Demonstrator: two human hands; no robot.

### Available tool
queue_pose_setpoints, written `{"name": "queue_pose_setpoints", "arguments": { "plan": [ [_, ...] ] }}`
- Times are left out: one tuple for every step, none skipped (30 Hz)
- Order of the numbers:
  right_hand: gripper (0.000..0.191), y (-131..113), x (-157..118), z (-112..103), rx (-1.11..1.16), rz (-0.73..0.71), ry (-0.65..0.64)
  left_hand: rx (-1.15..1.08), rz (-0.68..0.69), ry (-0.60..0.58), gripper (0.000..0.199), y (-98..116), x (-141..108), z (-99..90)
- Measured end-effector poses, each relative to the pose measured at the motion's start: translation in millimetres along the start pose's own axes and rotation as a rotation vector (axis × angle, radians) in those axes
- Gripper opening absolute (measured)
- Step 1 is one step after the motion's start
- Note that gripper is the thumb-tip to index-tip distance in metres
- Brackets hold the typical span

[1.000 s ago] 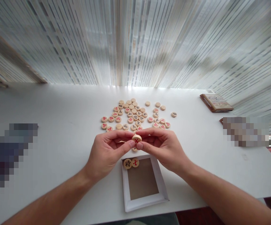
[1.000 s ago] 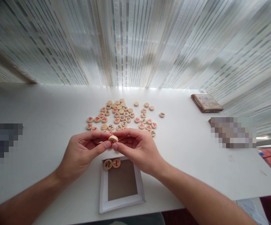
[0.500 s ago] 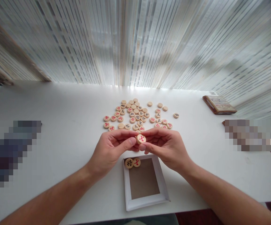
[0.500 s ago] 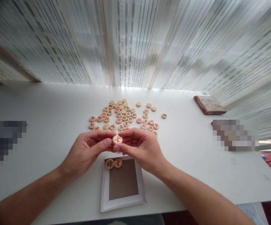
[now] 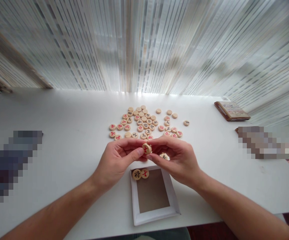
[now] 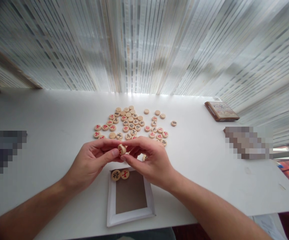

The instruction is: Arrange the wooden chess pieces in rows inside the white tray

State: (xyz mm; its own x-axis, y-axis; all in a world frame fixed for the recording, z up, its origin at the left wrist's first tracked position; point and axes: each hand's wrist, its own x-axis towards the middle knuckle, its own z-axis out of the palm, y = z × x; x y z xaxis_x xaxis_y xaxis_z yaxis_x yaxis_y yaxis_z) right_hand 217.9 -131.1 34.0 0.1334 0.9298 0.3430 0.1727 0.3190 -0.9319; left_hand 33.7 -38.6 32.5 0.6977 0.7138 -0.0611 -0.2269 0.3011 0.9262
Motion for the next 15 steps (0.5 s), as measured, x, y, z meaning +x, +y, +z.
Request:
{"name": "queue_pose_setpoints", "arguments": {
  "plan": [
    [0.026, -0.8, 0.4, -0.5, -0.034, -0.019, 0.001, -0.002, -0.009, -0.002, 0.019, -0.2, -0.5, -0.1],
    [0.026, -1.7, 1.0, -1.1, -0.071, -0.041, 0.003, -0.007, -0.020, -0.003, 0.019, -0.2, -1.1, 0.0],
    [0.026, -2.7, 1.6, -1.6, -0.111, -0.065, 0.006, -0.012, -0.034, -0.004, 0.020, 0.0, -1.7, 0.4],
    [0.026, -3.7, 2.3, -2.1, -0.154, -0.092, 0.009, -0.018, -0.049, -0.010, 0.021, 0.5, -2.2, 1.0],
    [0.025, -4.6, 3.0, -2.4, -0.198, -0.121, 0.014, -0.024, -0.064, -0.020, 0.022, 1.0, -2.5, 1.8],
    [0.024, -5.2, 3.5, -2.6, -0.242, -0.151, 0.020, -0.031, -0.077, -0.035, 0.022, 1.6, -2.7, 2.6],
    [0.023, -5.4, 3.9, -2.7, -0.282, -0.179, 0.026, -0.038, -0.088, -0.056, 0.023, 2.1, -2.7, 3.5],
    [0.022, -5.3, 4.2, -2.8, -0.317, -0.202, 0.030, -0.044, -0.097, -0.079, 0.024, 2.4, -2.6, 4.1],
    [0.021, -4.8, 4.3, -2.8, -0.347, -0.222, 0.031, -0.048, -0.104, -0.102, 0.025, 2.5, -2.6, 4.6],
    [0.021, -4.1, 4.3, -2.9, -0.367, -0.237, 0.029, -0.052, -0.110, -0.123, 0.026, 2.3, -2.5, 4.7],
    [0.020, -3.2, 4.3, -3.1, -0.380, -0.247, 0.025, -0.055, -0.117, -0.142, 0.027, 1.8, -2.6, 4.5],
    [0.020, -2.2, 4.4, -3.2, -0.389, -0.252, 0.020, -0.057, -0.126, -0.162, 0.027, 1.2, -2.7, 4.0],
    [0.019, -1.4, 4.4, -3.5, -0.396, -0.253, 0.017, -0.059, -0.136, -0.178, 0.028, 0.6, -2.9, 3.4],
    [0.018, -0.7, 4.5, -3.7, -0.400, -0.250, 0.016, -0.060, -0.147, -0.191, 0.028, -0.1, -3.1, 2.6],
    [0.018, -0.3, 4.7, -4.0, -0.403, -0.247, 0.018, -0.060, -0.158, -0.203, 0.028, -0.6, -3.2, 1.9]
  ]
}}
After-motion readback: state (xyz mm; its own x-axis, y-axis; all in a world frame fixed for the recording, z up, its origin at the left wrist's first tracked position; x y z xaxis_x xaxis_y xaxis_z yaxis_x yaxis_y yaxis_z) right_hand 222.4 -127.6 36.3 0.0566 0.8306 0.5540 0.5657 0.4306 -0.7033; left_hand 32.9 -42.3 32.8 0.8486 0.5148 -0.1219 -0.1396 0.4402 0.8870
